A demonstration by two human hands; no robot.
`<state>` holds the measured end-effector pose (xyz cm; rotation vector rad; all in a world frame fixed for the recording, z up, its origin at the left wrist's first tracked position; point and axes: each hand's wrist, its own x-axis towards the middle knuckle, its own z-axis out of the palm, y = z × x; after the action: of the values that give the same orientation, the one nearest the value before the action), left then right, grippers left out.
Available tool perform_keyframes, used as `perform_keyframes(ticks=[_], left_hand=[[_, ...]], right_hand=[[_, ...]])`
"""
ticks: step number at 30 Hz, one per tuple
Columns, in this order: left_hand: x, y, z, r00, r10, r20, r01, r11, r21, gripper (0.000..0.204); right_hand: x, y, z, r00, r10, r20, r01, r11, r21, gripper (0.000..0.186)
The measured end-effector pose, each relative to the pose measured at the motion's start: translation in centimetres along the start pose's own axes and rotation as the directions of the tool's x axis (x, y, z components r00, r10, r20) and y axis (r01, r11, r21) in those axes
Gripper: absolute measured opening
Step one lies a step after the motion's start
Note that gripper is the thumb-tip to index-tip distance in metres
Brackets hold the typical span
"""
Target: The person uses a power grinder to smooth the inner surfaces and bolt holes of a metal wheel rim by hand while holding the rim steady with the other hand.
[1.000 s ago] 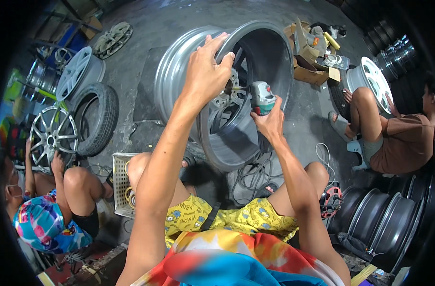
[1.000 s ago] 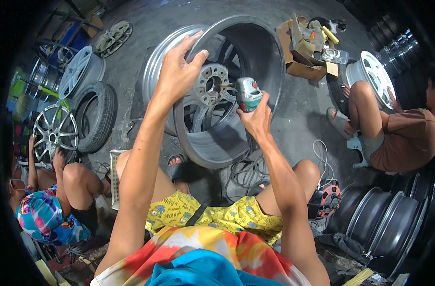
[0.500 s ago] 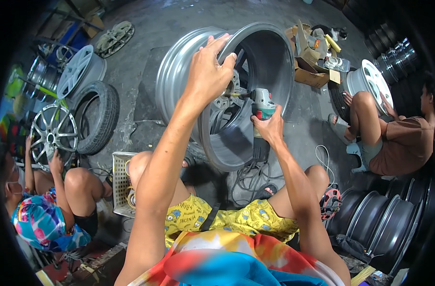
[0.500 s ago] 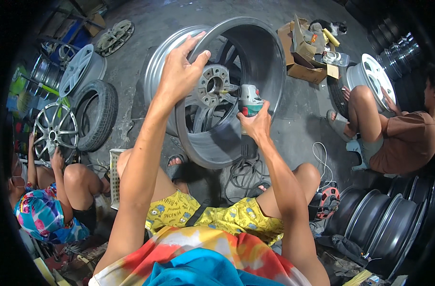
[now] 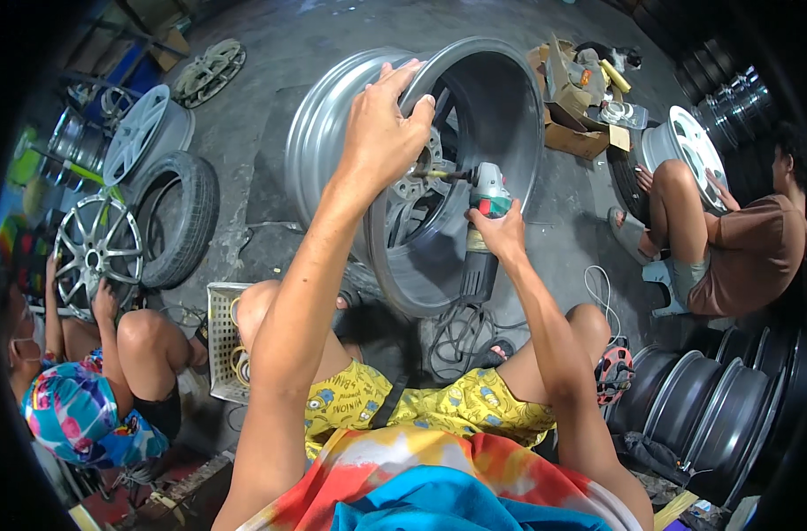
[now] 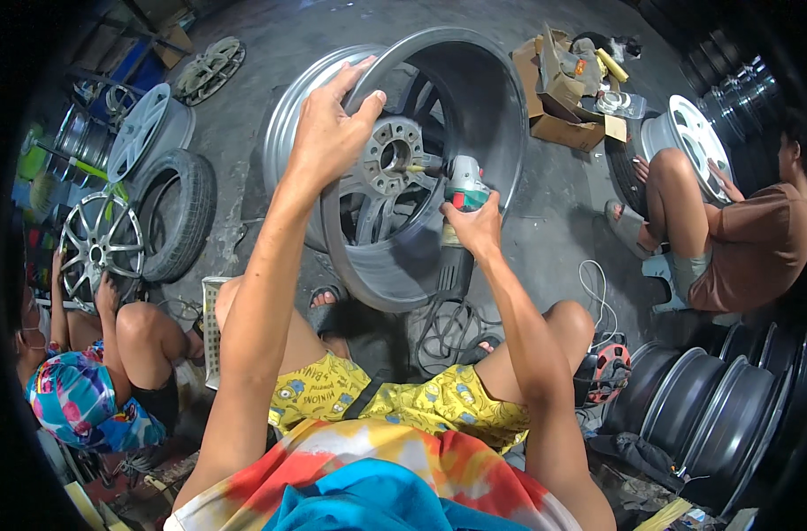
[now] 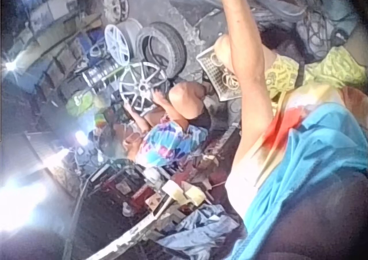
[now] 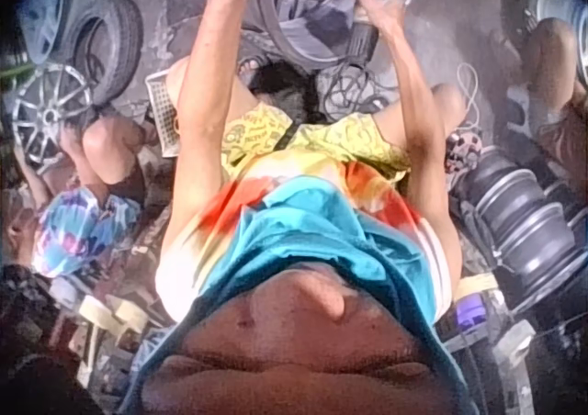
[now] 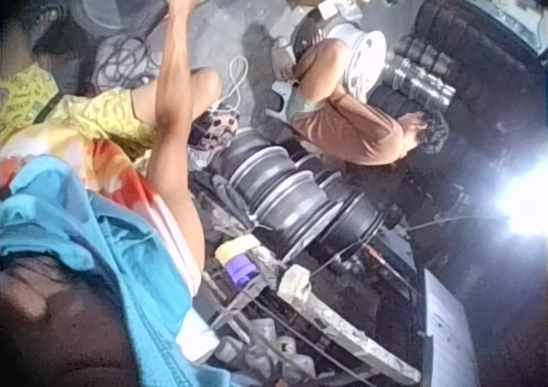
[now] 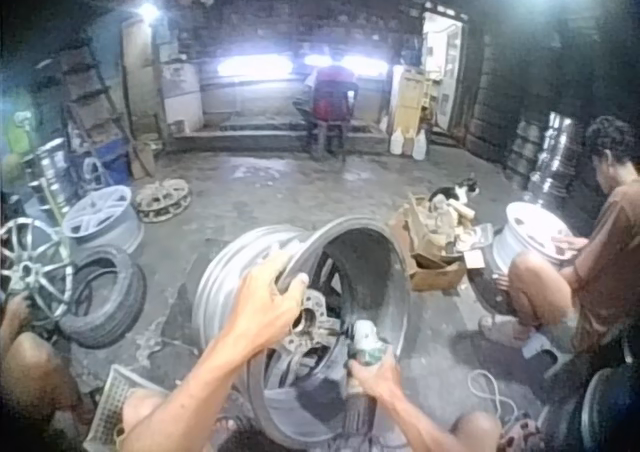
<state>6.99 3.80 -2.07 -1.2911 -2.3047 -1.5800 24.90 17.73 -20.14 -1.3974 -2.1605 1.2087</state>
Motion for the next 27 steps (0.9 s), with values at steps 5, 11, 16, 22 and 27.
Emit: perform_keyframes(ticks=[5,11,16,22,27], left_hand=[[0.1,-0.4,0.5,0.998,0.064,-0.016,-0.063,0.997,0.044,0.049],[0.1,-0.6,0.4,0.997,0.07,-0.022,-0.069,0.996,0.065,0.049],[0.1,0.0,0.6,1.0,-0.014,-0.009,0.014,0.998,0.063,0.049],[0.2,0.2,0.9,0.989,0.079,-0.127,-0.086,0.995,-0.049,0.04],[0.3,0.1,0.9,0.977,0.12,-0.179,-0.134,0.988,-0.072,0.036]], right_hand=[[0.3,-2.0,-0.2,0.97,-0.217,-0.108,0.213,0.976,-0.044,0.083],[-1.1,-5.3,-0.4,0.877,-0.479,-0.041,0.46,0.86,-0.22,0.083],[-0.5,-6.1,-0.9,0.884,-0.464,-0.05,0.44,0.865,-0.243,0.08],[-1.0,-6.5,-0.5,0.893,-0.45,-0.012,0.427,0.856,-0.291,0.078],[-0.9,-7.1,-1.4,0.906,-0.423,0.01,0.406,0.862,-0.305,0.083]])
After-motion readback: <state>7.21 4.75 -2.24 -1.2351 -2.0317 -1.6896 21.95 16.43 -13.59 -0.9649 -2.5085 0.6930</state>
